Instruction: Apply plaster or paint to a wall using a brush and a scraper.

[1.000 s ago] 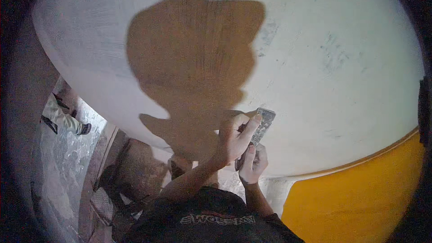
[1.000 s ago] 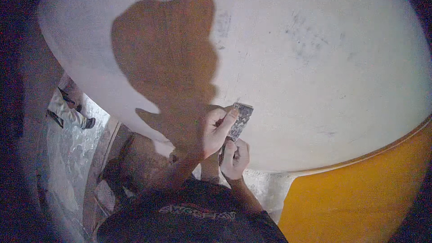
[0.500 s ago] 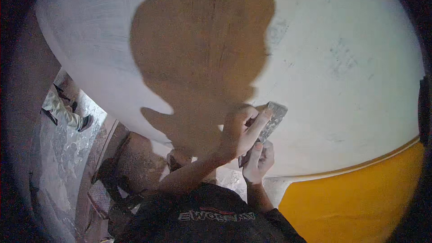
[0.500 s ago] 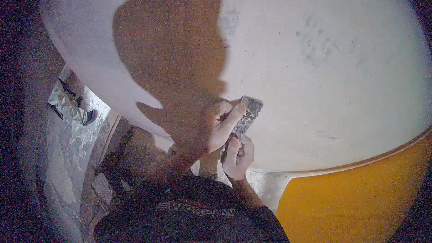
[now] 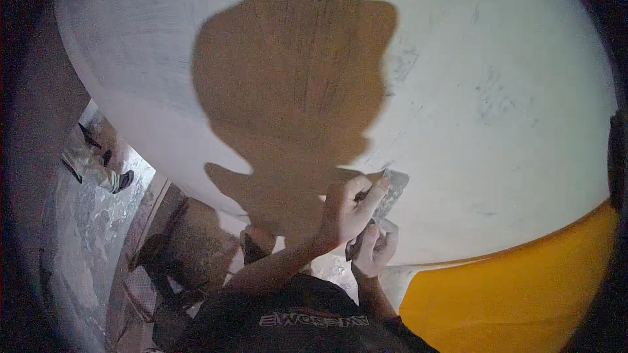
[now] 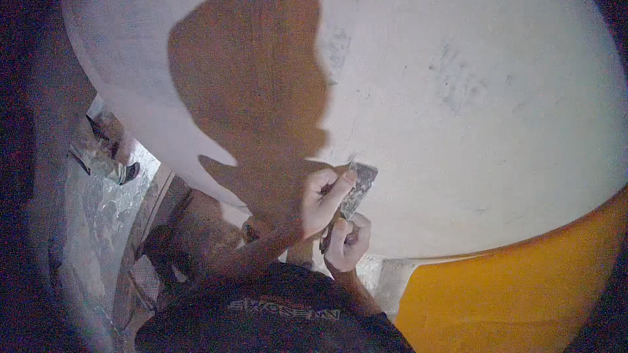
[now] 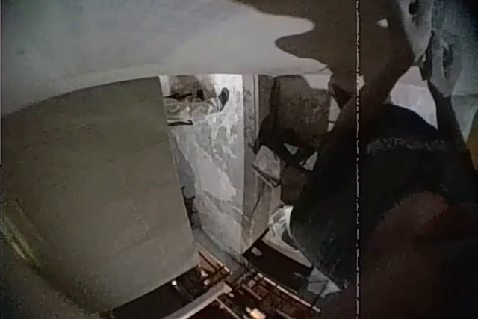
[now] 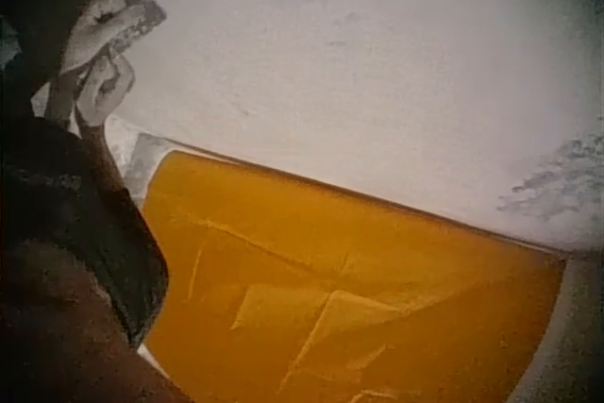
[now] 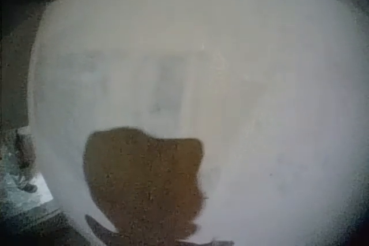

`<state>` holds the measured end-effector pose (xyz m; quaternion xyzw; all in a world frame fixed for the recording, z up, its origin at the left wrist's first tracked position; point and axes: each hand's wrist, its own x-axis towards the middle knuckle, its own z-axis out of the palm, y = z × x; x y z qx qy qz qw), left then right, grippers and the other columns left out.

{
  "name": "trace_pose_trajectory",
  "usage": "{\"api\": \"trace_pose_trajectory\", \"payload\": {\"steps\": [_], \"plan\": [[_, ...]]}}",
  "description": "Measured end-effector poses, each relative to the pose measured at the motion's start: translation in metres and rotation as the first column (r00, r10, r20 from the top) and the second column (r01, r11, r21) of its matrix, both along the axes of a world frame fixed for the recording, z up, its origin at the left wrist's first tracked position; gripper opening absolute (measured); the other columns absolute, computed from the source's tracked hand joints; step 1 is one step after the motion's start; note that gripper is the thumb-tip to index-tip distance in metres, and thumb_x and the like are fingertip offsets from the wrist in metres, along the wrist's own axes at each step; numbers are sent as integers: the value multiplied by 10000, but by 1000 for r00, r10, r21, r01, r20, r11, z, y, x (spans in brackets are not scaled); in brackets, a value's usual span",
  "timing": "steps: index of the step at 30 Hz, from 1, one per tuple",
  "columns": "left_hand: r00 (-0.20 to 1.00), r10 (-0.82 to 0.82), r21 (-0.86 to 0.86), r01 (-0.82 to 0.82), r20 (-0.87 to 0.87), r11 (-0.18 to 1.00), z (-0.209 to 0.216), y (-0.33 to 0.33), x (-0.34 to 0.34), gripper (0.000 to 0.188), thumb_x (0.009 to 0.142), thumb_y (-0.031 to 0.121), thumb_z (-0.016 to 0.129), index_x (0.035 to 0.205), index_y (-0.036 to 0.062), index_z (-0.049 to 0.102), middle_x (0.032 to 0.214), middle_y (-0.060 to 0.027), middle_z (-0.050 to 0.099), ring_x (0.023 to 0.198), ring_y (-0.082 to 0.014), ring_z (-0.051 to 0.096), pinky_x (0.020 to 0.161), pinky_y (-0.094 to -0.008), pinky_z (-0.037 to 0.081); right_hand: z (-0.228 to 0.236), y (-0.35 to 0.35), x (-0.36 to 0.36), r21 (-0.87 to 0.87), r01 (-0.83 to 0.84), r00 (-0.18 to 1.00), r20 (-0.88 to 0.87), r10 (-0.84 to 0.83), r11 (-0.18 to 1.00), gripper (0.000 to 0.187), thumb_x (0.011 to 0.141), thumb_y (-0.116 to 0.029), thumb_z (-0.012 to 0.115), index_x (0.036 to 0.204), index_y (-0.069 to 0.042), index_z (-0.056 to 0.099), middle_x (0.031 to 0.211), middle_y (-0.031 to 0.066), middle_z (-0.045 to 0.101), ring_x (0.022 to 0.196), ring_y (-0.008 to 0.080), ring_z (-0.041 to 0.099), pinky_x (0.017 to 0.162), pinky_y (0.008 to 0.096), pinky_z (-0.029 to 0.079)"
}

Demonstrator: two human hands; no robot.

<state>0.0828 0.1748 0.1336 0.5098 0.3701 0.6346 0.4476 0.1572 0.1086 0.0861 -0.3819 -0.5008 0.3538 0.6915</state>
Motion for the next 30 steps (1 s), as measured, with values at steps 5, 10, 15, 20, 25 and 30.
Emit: {"api": "trace_pose_trajectory", "payload": {"steps": [5, 10, 15, 20, 25, 30], "plan": [[980, 73, 132, -48, -187, 990, 24, -14, -7, 399, 853, 228, 625, 556, 15, 465, 484, -38, 420, 477, -73, 353, 425, -295, 285, 14, -13, -3, -37, -11, 998, -60, 9, 999, 164, 927, -109, 464, 1045, -4, 419, 674, 50, 541, 514, 65, 477, 457, 204, 387], [992, -28, 4, 28, -123, 1000, 9, -25, 4, 398, 854, 239, 620, 563, 14, 468, 490, -58, 407, 476, -84, 345, 433, -304, 293, -8, -18, 10, 70, 22, 999, -24, -21, 997, 155, 925, -113, 479, 1022, -3, 429, 654, 44, 523, 490, 57, 469, 428, 193, 371], [967, 89, 129, -60, -238, 990, 22, -23, -2, 406, 846, 253, 628, 562, 15, 463, 488, -69, 390, 479, -90, 351, 446, -311, 308, 13, -17, 4, 49, 65, 996, 61, -68, 997, 132, 950, -172, 434, 970, -48, 394, 540, 32, 450, 392, 83, 412, 349, 219, 331], [997, -8, -10, 7, -74, 1000, -1, -21, 8, 415, 848, 238, 626, 546, 12, 451, 480, -67, 386, 466, -95, 348, 430, -304, 291, 2, -19, 12, 24, 38, 994, 98, -41, 999, 133, 950, -173, 430, 964, -48, 387, 520, 27, 433, 386, 86, 404, 340, 226, 331], [983, 79, 127, -58, -165, 990, 18, -19, 0, 420, 853, 218, 621, 538, 4, 444, 471, -51, 409, 451, -87, 341, 419, -298, 284, 10, -15, 1, -21, 72, 997, -20, -73, 997, 134, 922, -130, 486, 963, -18, 424, 638, 23, 504, 475, 53, 444, 430, 203, 368], [998, 26, 81, -21, -52, 997, 0, -13, 7, 427, 852, 215, 623, 532, 6, 431, 470, -62, 396, 449, -94, 341, 418, -298, 280, -2, -9, 11, 50, 102, 993, 49, -104, 994, 134, 921, -130, 492, 961, -21, 425, 620, 14, 497, 483, 44, 444, 426, 192, 360]]}}
